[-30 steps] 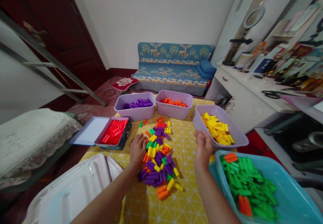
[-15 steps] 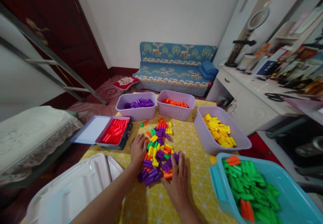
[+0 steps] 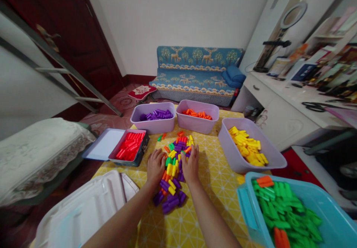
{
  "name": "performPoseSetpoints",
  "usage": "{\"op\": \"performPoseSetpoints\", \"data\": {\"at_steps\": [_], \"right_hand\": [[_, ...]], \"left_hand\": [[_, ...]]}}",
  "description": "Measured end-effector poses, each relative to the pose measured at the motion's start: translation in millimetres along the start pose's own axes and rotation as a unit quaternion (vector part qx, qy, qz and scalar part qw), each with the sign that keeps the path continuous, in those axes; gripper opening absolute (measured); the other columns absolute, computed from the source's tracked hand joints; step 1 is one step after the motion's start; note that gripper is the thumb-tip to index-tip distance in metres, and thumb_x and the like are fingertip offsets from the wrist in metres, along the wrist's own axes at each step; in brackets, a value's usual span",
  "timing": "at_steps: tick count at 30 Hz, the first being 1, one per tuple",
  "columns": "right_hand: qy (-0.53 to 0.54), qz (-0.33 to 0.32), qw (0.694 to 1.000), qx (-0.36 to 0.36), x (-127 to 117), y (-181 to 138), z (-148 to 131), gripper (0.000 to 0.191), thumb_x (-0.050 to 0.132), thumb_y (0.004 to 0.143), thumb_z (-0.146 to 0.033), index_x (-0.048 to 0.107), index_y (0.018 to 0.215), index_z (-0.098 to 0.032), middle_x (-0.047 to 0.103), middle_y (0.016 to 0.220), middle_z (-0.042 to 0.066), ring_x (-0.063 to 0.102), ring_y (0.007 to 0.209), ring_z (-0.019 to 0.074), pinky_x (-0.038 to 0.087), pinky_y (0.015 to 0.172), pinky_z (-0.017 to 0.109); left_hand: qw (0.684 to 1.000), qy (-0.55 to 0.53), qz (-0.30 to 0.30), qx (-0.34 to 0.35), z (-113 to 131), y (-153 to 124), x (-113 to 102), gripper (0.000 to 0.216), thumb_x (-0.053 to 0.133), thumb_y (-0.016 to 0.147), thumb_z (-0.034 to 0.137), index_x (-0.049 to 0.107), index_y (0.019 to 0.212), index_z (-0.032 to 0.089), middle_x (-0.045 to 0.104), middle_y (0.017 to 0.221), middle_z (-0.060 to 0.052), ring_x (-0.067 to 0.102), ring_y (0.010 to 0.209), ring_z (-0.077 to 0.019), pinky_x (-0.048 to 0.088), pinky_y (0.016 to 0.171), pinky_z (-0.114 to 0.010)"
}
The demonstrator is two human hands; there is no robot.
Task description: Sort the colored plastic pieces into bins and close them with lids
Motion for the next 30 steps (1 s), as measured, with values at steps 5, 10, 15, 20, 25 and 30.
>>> {"op": "performPoseSetpoints", "data": {"at_steps": [5, 10, 15, 20, 25, 30], "right_hand": [[0.043, -0.059, 0.995, -0.064, -13.0, -16.0, -4.0, 0.051, 0.037, 0.099, -0.04, 0.042, 0.145, -0.018, 0.049, 0.149, 0.014, 0.043, 0.14, 0.0204, 0.038, 0.115, 0.042], [-0.152, -0.05, 0.986, -0.049, -49.4, -20.5, 43.5, 0.049, 0.029, 0.097, -0.026, 0.052, 0.137, -0.011, 0.053, 0.146, 0.016, 0.042, 0.14, 0.0222, 0.033, 0.117, 0.043], [-0.369, -0.161, 0.915, 0.018, -32.3, -23.4, 52.1, 0.053, 0.033, 0.098, -0.029, 0.043, 0.149, -0.018, 0.034, 0.161, 0.01, 0.023, 0.15, 0.0281, 0.021, 0.118, 0.055], [-0.417, -0.183, 0.89, 0.026, -18.2, -25.5, 33.1, 0.057, 0.032, 0.098, -0.03, 0.035, 0.154, -0.017, 0.025, 0.164, 0.009, 0.019, 0.152, 0.027, 0.016, 0.119, 0.052], [-0.409, -0.157, 0.899, 0.012, -21.3, -24.6, 31.7, 0.055, 0.034, 0.099, -0.034, 0.04, 0.152, -0.019, 0.031, 0.162, 0.007, 0.024, 0.15, 0.0272, 0.019, 0.118, 0.049], [-0.387, -0.131, 0.913, 0.002, -24.4, -22.7, 25.9, 0.053, 0.038, 0.097, -0.033, 0.047, 0.147, -0.017, 0.038, 0.159, 0.01, 0.029, 0.147, 0.0292, 0.022, 0.117, 0.049]], "left_hand": [[1.0, -0.005, 0.0, -0.004, -0.3, -0.3, 0.5, 0.029, 0.044, 0.097, 0.023, 0.07, 0.108, 0.021, 0.063, 0.134, -0.011, 0.051, 0.13, -0.028, 0.038, 0.112, -0.053], [1.0, -0.007, 0.0, -0.002, -1.7, -0.7, 2.3, 0.03, 0.044, 0.096, 0.023, 0.071, 0.108, 0.022, 0.063, 0.134, -0.01, 0.05, 0.131, -0.0279, 0.037, 0.113, -0.053], [1.0, -0.01, -0.002, -0.002, -2.4, 0.2, 2.4, 0.03, 0.044, 0.096, 0.024, 0.071, 0.109, 0.021, 0.063, 0.134, -0.011, 0.051, 0.131, -0.0291, 0.039, 0.112, -0.052], [1.0, -0.015, 0.006, -0.001, -2.6, 0.3, 1.5, 0.03, 0.044, 0.096, 0.025, 0.072, 0.108, 0.022, 0.064, 0.134, -0.01, 0.052, 0.131, -0.0282, 0.038, 0.112, -0.052], [0.998, -0.062, 0.014, -0.004, -6.2, -0.2, 0.1, 0.035, 0.042, 0.098, 0.031, 0.068, 0.118, 0.02, 0.065, 0.131, -0.011, 0.055, 0.127, -0.0264, 0.038, 0.113, -0.05], [0.987, -0.148, 0.012, -0.058, -12.1, 9.0, -2.8, 0.038, 0.043, 0.097, 0.036, 0.068, 0.12, 0.019, 0.069, 0.124, -0.01, 0.06, 0.119, -0.0258, 0.043, 0.107, -0.046]]}}
Point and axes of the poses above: each hand's wrist, its own y-axis towards the middle knuckle, its own x-axis out of the palm, z = x × y, the point moved 10 cm from there along y, towards the middle knuckle
